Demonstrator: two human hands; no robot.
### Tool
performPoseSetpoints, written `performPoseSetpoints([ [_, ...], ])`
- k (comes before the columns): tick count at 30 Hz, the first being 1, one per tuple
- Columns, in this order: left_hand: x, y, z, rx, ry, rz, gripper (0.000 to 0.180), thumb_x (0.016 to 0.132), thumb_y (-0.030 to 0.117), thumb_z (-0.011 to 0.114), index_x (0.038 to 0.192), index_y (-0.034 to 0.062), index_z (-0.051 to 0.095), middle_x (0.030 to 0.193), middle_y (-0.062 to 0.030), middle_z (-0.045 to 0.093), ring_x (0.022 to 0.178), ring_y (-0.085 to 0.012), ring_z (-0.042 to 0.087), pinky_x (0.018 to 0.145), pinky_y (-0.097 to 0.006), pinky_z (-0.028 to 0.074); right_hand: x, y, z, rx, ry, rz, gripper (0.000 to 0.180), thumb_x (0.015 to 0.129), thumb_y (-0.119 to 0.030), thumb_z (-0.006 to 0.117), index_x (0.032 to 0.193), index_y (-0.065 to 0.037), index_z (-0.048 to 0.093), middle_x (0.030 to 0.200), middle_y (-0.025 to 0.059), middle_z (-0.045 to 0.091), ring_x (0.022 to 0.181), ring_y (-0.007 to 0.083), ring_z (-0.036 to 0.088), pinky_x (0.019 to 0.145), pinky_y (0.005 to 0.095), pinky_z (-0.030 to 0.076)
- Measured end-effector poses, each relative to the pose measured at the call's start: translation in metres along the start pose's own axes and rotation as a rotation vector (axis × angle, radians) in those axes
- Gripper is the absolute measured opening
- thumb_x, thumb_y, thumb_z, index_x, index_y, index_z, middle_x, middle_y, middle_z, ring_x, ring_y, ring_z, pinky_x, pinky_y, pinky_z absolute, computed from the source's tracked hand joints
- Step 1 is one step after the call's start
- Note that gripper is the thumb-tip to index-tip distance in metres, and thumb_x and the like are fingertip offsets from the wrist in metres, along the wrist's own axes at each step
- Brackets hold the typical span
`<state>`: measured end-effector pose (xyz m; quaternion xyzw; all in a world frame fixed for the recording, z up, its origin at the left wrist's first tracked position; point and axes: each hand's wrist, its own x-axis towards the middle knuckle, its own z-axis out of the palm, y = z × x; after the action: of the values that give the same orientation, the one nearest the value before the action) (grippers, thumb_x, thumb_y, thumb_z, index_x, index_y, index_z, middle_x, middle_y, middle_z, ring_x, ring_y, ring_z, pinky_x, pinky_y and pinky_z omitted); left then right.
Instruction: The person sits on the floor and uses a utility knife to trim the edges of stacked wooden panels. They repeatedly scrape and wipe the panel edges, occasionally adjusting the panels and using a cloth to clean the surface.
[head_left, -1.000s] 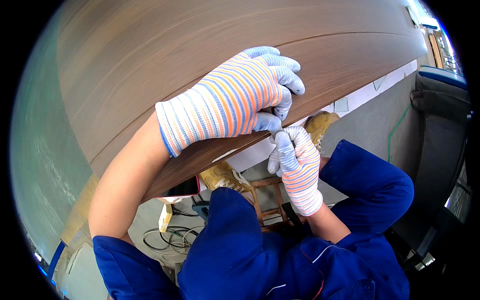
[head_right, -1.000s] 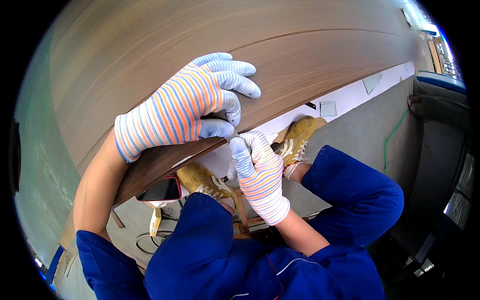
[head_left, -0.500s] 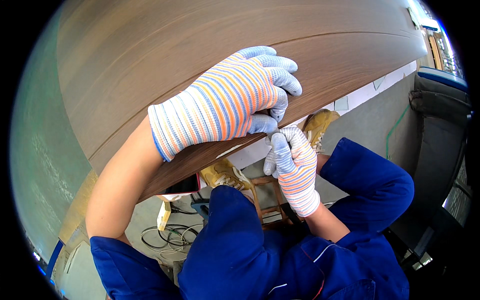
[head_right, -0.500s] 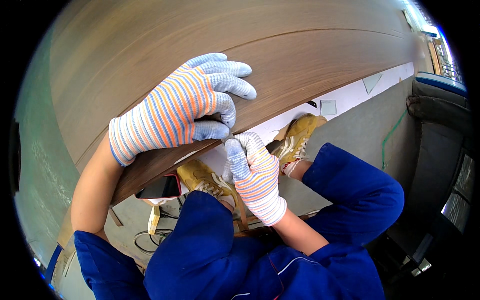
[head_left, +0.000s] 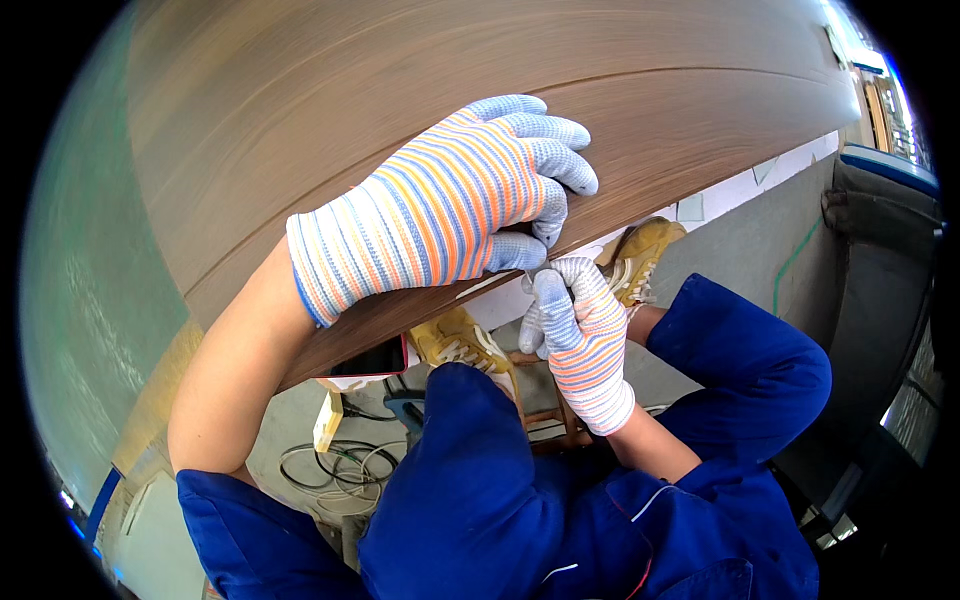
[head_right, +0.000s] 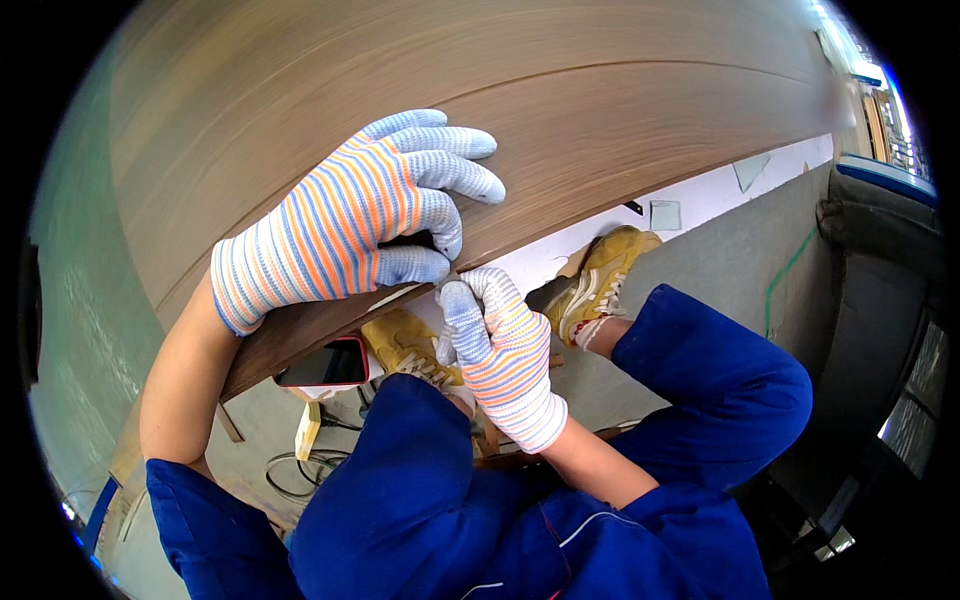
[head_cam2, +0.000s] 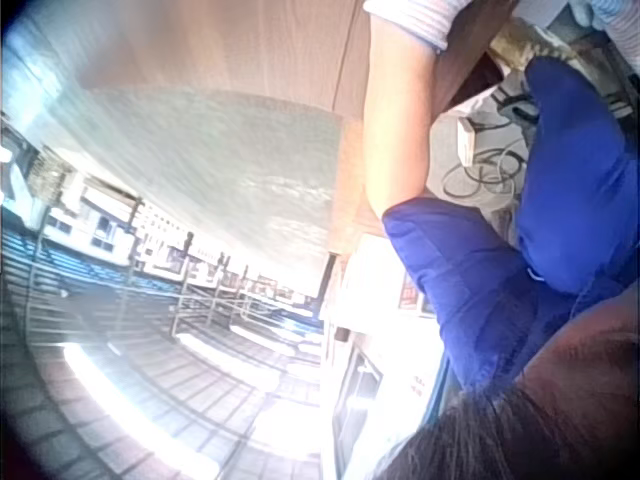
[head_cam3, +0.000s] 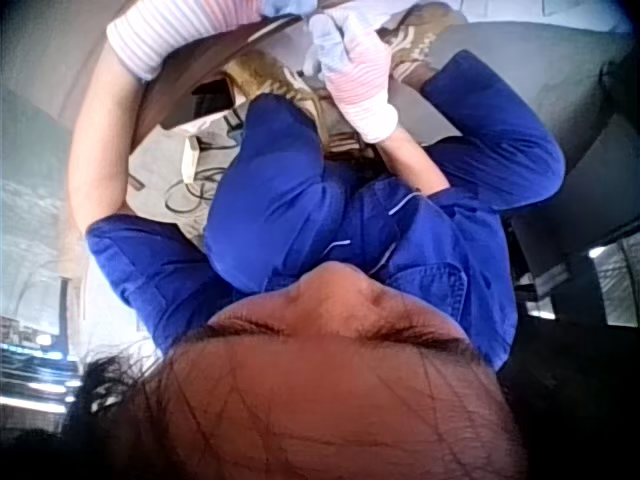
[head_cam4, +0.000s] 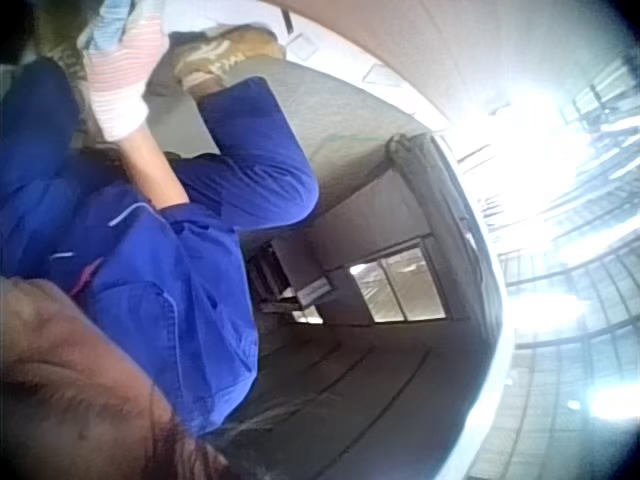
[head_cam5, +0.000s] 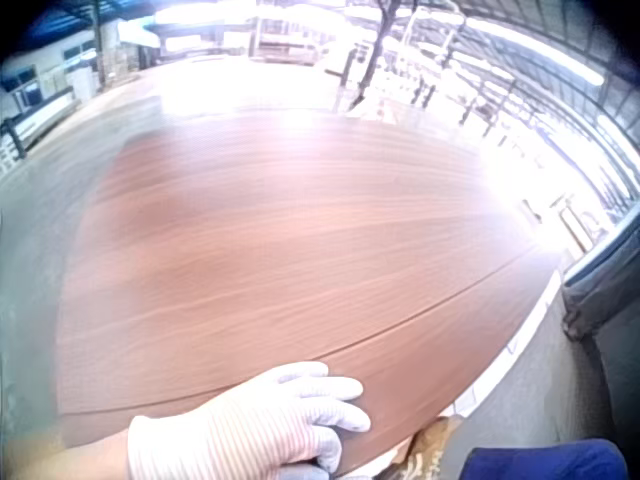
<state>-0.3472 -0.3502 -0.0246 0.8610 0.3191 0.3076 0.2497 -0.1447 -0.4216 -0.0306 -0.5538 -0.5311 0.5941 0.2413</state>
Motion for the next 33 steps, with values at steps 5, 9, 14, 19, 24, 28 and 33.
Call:
performPoseSetpoints([
  [5,0.012,0.001,-0.002,0.008,-0.018,-0.019,0.009,0.071,0.017,0.069,0.070,0.0107,0.062,0.112,-0.0042,0.061,0.122,-0.0285,0.047,0.106,-0.047,0.032,0.005,-0.002,-0.008,-0.047,-0.061,-0.037,0.023,0.098,-0.024,0.047,0.094,-0.002,0.051,0.055,0.0033,0.055,0.046,0.0080,0.052,0.043,0.0205,0.039],
  [9,0.025,0.003,-0.007,-0.024,-0.001,0.004,0.008,0.072,0.016,0.068,0.071,0.0103,0.062,0.112,-0.0043,0.061,0.122,-0.0285,0.047,0.106,-0.047,0.032,0.004,-0.025,-0.015,-0.031,-0.050,-0.011,0.023,0.098,-0.024,0.047,0.094,-0.002,0.051,0.055,0.0039,0.056,0.045,0.0082,0.052,0.042,0.0201,0.038],
  [14,0.019,0.000,-0.002,-0.031,-0.003,-0.026,0.008,0.072,0.015,0.068,0.071,0.0102,0.062,0.112,-0.0039,0.061,0.121,-0.0282,0.048,0.106,-0.047,0.032,0.009,-0.014,-0.017,-0.042,-0.092,-0.005,0.023,0.097,-0.025,0.047,0.094,-0.003,0.051,0.055,0.0042,0.057,0.044,0.0082,0.052,0.042,0.0201,0.037],
  [19,0.017,-0.003,0.000,-0.096,0.012,-0.033,0.008,0.071,0.015,0.069,0.072,0.0102,0.063,0.111,-0.0035,0.061,0.122,-0.0275,0.048,0.106,-0.047,0.032,0.008,-0.013,-0.015,-0.075,-0.061,-0.027,0.023,0.097,-0.025,0.049,0.092,-0.003,0.052,0.055,0.0041,0.057,0.045,0.0080,0.052,0.041,0.0212,0.037],
  [24,0.049,0.000,-0.003,-0.023,-0.052,-0.058,0.010,0.070,0.017,0.071,0.071,0.0104,0.063,0.110,-0.0032,0.062,0.122,-0.0274,0.047,0.106,-0.047,0.032,0.020,-0.028,-0.037,-0.038,-0.078,-0.012,0.024,0.096,-0.025,0.050,0.089,-0.002,0.053,0.055,0.0038,0.057,0.046,0.0083,0.053,0.042,0.0220,0.038],
  [28,0.047,-0.002,-0.003,-0.035,-0.051,-0.056,0.011,0.069,0.018,0.072,0.070,0.0105,0.063,0.108,-0.0032,0.062,0.121,-0.0274,0.048,0.106,-0.047,0.032,0.020,-0.025,-0.036,-0.002,-0.084,-0.018,0.025,0.096,-0.025,0.050,0.089,-0.001,0.053,0.054,0.0038,0.057,0.046,0.0088,0.053,0.043,0.0228,0.039],
  [33,0.044,0.002,-0.005,-0.060,-0.025,-0.038,0.012,0.068,0.017,0.072,0.070,0.0104,0.062,0.107,-0.0034,0.063,0.121,-0.0281,0.048,0.104,-0.047,0.034,0.014,-0.029,-0.034,-0.005,-0.094,0.043,0.019,0.094,-0.018,0.054,0.095,0.000,0.057,0.060,0.0067,0.059,0.049,0.0113,0.059,0.048,0.0252,0.046],
])
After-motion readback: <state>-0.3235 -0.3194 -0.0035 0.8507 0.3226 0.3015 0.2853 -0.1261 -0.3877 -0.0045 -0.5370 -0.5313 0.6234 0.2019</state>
